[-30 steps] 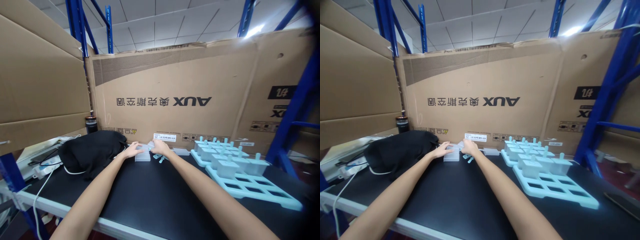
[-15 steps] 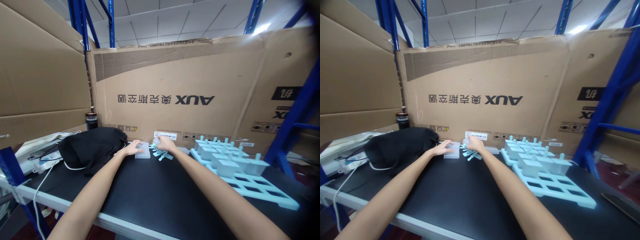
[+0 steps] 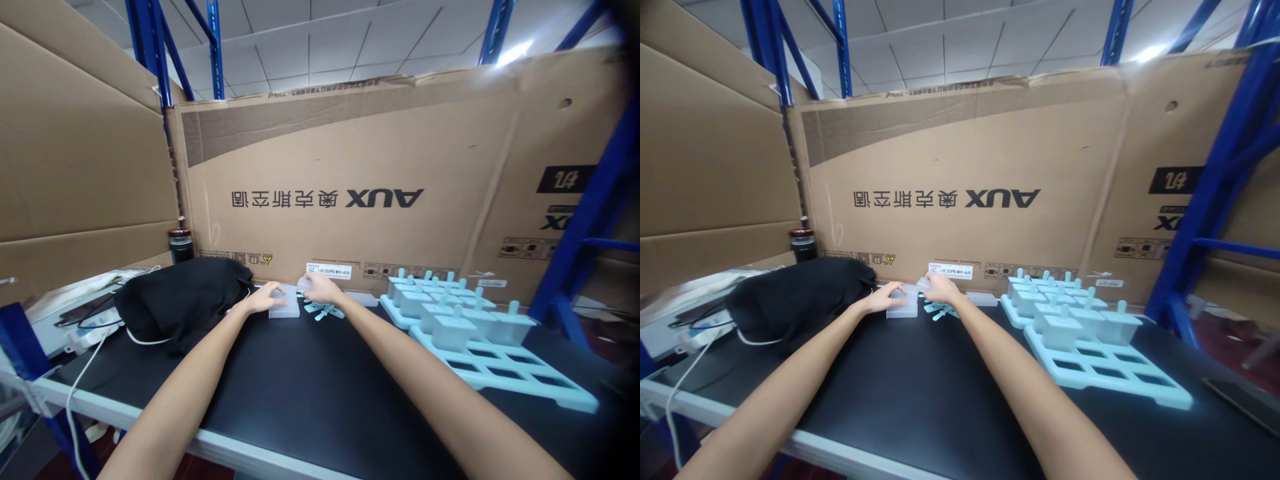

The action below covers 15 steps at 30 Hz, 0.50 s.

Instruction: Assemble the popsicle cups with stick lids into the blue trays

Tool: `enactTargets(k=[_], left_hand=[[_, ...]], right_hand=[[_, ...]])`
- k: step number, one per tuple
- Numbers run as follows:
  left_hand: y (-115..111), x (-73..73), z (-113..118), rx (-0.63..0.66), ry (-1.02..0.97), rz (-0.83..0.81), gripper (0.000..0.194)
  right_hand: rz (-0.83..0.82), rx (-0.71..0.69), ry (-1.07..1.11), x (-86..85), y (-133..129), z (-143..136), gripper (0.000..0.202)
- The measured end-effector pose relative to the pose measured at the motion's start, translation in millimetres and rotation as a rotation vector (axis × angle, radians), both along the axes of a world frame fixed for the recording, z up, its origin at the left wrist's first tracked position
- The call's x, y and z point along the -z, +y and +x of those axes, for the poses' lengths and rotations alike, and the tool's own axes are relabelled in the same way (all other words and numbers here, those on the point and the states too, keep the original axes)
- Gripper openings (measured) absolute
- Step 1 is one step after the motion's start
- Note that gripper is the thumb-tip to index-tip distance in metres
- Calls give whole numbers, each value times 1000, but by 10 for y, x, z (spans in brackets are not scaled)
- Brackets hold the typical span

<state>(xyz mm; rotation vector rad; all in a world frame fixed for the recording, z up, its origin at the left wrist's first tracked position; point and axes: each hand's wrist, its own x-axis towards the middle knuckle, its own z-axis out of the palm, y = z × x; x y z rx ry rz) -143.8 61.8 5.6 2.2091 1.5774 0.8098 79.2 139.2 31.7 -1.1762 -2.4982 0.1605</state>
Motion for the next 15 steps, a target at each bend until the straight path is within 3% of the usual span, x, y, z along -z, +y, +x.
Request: enactTargets(k=[6,15], left_hand=[[49,47,-37,2,-9,-5,42],[71,69,-48,3,-16,1,45]], right_hand=[[-56,-79,-4,94,65,-143,40],[-39,-29,-63,63,38,-85,46]])
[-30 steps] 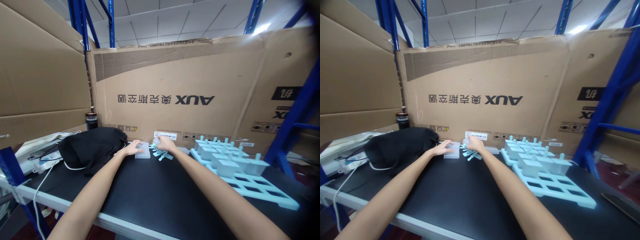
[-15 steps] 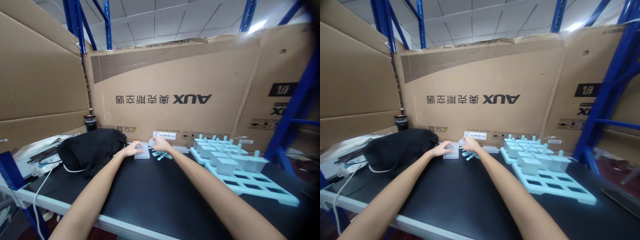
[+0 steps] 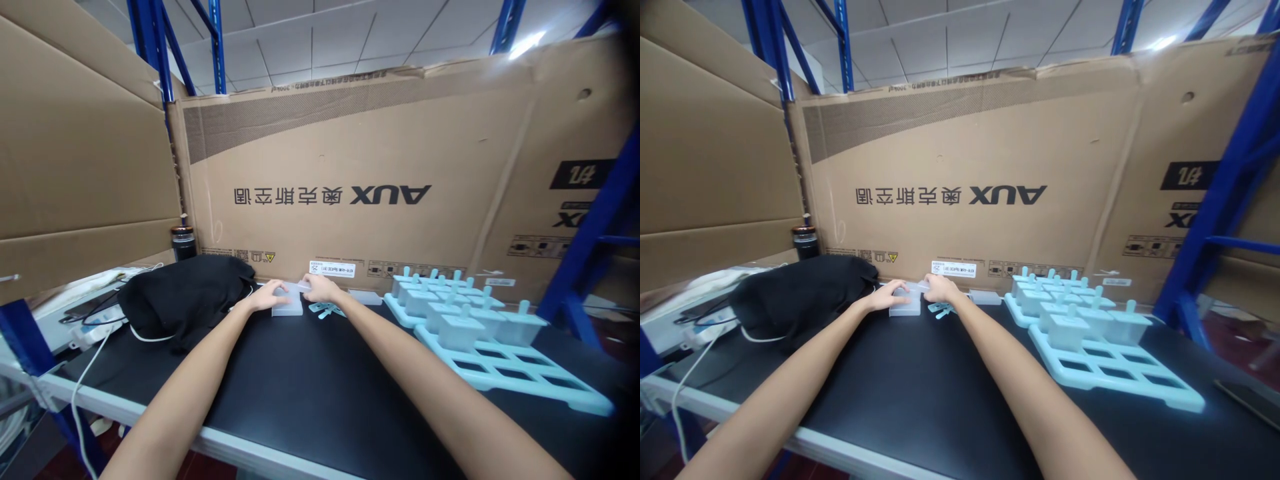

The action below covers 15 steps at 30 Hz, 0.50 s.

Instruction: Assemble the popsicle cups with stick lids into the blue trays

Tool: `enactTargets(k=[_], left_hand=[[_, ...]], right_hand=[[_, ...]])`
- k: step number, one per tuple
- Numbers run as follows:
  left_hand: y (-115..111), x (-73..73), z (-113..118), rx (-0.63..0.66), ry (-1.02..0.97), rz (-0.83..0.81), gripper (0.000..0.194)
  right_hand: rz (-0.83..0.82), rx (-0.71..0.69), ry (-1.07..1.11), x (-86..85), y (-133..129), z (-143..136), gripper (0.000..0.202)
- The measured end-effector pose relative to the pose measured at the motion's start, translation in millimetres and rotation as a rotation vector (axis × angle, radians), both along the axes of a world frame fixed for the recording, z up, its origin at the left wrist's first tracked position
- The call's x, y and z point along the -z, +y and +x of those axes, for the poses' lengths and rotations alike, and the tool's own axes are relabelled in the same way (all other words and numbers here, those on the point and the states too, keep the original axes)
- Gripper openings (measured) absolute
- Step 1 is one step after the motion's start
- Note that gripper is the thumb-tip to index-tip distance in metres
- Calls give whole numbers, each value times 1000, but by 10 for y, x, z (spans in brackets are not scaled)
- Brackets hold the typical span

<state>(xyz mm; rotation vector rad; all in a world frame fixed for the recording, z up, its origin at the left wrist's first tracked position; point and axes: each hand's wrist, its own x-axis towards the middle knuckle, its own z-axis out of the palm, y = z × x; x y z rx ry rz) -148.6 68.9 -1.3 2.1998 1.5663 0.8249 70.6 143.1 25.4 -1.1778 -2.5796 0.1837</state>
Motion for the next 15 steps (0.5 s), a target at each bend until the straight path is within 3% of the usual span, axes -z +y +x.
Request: enactTargets(k=[8,15], left_hand=[[-31,-26,8,2,5,-7,43],[-71,-50,32,2,-8,-13,41]], right_hand=[[45,-41,13,-220,-83,139,41],[-33,-162,-37,-322,-367,631,38]])
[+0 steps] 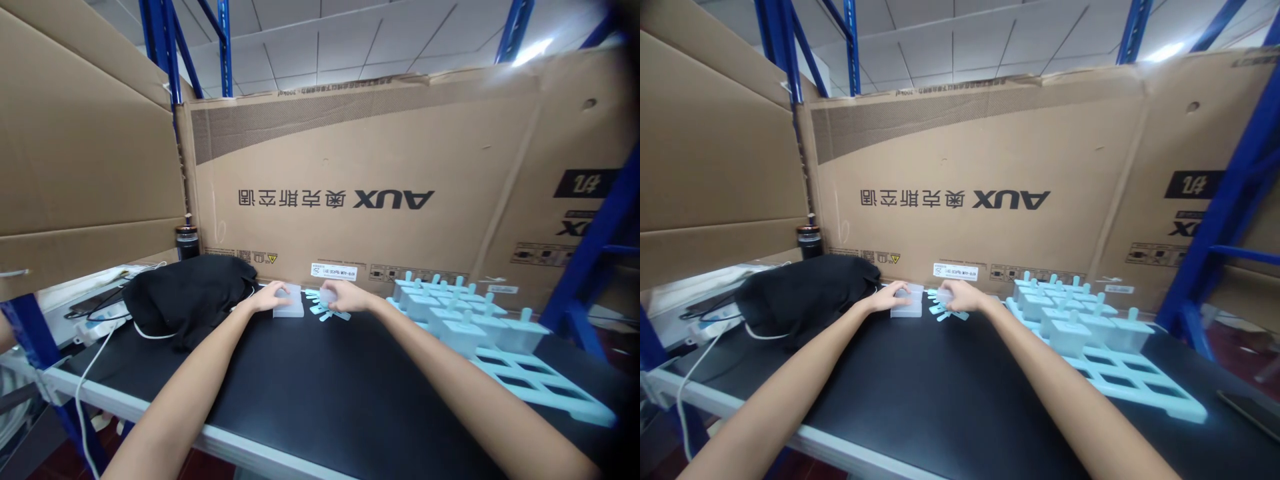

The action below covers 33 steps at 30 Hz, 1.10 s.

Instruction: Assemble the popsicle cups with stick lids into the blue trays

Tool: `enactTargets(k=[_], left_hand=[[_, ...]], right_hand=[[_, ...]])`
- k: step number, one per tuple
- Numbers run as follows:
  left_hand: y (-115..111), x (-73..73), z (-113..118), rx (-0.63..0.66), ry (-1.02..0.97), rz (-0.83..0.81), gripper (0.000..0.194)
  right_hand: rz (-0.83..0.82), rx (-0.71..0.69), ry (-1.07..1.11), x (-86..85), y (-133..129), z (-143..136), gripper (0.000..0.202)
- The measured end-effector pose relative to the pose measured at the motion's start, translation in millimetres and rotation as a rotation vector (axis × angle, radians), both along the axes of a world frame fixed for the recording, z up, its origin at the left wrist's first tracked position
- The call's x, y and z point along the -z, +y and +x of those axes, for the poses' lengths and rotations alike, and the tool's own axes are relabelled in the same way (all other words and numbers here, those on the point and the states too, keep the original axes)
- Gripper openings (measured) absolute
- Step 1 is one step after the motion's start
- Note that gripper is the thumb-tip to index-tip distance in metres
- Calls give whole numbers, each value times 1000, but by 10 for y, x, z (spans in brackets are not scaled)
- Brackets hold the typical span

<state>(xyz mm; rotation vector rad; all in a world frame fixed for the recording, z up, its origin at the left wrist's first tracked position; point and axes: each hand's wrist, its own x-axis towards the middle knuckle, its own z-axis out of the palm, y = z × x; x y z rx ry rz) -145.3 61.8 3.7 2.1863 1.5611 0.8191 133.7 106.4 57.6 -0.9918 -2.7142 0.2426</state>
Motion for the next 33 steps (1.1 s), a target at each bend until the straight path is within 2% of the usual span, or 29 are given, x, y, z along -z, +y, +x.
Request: enactTargets(k=[4,7,20,33], left_hand=[[-18,-12,13,-5,0,-1,38],[-29,-18,23,-8,3,7,37],[-43,-25,29,-13,11,5,38],[-59,-29,31,-3,11,21,37]], right_hand=[[7,43,16,70,-112,262,40],[29,75,47,146,-138,338,41],[63,116,105,336,-108,300,35],[64,119,147,363,-90,313,38]])
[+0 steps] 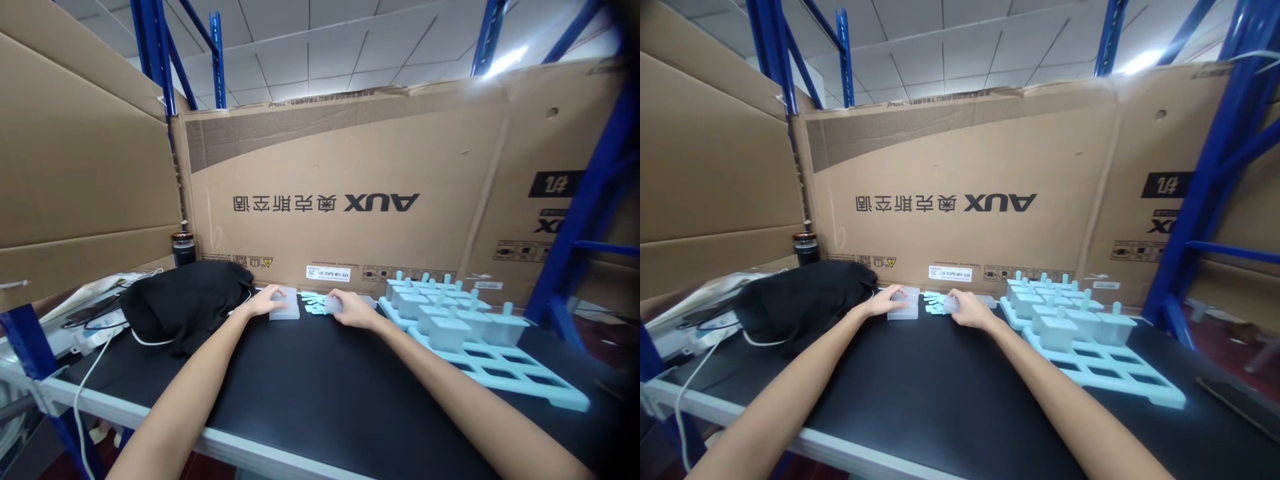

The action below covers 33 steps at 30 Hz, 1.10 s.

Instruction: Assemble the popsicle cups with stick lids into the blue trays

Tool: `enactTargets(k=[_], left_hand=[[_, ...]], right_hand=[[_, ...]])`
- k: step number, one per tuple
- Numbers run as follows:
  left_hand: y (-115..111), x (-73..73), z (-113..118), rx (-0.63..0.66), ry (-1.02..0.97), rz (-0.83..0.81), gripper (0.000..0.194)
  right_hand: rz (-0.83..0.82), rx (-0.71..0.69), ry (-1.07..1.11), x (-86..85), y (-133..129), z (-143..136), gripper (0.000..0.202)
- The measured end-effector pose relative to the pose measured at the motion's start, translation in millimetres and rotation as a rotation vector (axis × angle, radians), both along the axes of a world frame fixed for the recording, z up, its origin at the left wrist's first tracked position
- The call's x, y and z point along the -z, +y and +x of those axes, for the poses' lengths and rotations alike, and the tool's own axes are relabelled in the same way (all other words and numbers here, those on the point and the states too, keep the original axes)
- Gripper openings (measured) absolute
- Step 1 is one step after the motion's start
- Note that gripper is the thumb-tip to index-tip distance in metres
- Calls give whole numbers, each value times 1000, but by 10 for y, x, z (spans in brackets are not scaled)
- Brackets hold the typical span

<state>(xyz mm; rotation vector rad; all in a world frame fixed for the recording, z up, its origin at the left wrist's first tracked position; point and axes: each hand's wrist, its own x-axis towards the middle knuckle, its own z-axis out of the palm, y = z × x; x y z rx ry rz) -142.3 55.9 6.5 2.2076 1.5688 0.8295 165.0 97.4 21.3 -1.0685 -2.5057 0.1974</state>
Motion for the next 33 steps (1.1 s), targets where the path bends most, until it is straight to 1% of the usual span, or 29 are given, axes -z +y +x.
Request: enactTargets(k=[7,14,19,22,25,28,31,33], left_hand=[[11,6,-1,8,-9,9,36],[10,24,-13,-2,-13,12,37],[24,26,-29,-6,-2,5,40],[31,17,-28,-7,7,2,39],[32,9,-21,-9,10,-1,38],[16,3,-13,-13,1,-2,38],[-14,-10,-6,-17,-12,0,39],[-31,-18,-5,-11,-15,4,40]], right_hand=[[7,-2,27,-3,-13,-26,40],[28,32,74,-17,-24,-85,41],[16,-30,74,21,-10,-84,33],[41,-35,131,-8,-14,-72,31],[83,15,176,-77,-30,-72,29],[85,53,141,-152,-73,-83,35],[42,53,66,-227,-131,-77,52],[25,58,-21,-284,-154,-36,59]])
